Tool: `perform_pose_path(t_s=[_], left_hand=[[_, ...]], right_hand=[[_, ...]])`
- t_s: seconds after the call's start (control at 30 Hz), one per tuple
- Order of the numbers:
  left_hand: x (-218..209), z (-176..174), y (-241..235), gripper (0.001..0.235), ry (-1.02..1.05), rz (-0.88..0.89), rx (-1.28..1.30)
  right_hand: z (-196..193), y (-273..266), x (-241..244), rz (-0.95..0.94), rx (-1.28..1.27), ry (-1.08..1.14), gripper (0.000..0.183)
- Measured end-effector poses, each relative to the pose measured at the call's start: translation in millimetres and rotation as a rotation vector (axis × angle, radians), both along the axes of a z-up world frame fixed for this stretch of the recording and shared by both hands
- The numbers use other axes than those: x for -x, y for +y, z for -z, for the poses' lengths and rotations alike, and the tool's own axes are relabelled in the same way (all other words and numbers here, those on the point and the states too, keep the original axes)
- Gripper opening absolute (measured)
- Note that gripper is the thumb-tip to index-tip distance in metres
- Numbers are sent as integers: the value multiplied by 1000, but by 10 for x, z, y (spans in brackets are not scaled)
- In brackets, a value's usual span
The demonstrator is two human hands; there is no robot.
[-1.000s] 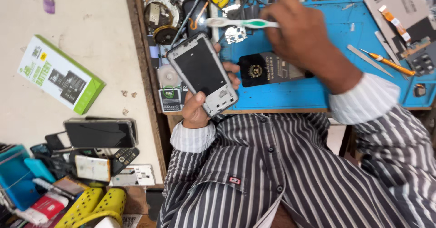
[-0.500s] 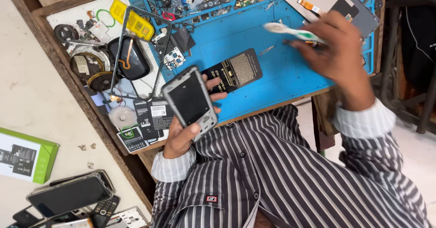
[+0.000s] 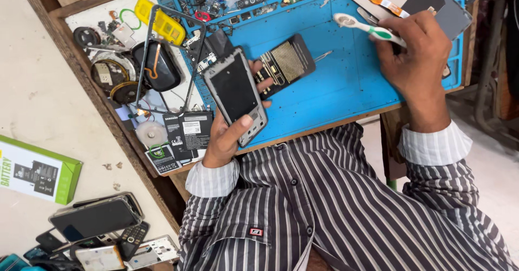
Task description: The person disassembles a smartphone, removes the battery, and cleans the interior using a toothbrush. They then reinsert the battery and continue cleaning the phone's internal components.
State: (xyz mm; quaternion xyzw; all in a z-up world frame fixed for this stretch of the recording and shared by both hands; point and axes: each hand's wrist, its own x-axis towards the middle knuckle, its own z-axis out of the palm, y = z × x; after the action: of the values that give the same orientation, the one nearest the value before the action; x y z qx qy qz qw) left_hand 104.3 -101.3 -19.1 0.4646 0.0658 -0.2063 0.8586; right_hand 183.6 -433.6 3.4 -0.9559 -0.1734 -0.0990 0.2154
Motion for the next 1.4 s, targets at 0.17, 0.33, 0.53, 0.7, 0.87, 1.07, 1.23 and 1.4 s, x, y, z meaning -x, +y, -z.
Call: perform_pose_path(t_s=[0.17, 0.33, 0.53, 0.7, 0.87, 1.07, 1.23, 1.4], left_hand=[[-21, 73, -51, 98, 7, -65, 30], [-96, 140, -108, 97, 10, -97, 35], [-64, 150, -130, 95, -15, -127, 9], [-37, 167, -112, 94, -9, -143, 8], [-46, 208, -115, 94, 5, -163, 33], [-57, 218, -107, 92, 18, -183, 93], [-29, 235, -85, 90, 16, -198, 136], [-54, 228, -92, 90, 10, -202, 139]], right_hand=[[-187, 27, 175, 60, -25, 155, 26], [-216, -54, 367, 34, 39, 116, 22], [26, 86, 366, 7, 83, 72, 28], [121, 10, 511, 93, 217, 55, 26], [-22, -197, 898, 170, 238, 159, 26], [-205, -682, 1207, 67, 61, 498, 31], [38, -1009, 1293, 2, -34, 225, 12], [177, -783, 1665, -34, 311, 150, 18]])
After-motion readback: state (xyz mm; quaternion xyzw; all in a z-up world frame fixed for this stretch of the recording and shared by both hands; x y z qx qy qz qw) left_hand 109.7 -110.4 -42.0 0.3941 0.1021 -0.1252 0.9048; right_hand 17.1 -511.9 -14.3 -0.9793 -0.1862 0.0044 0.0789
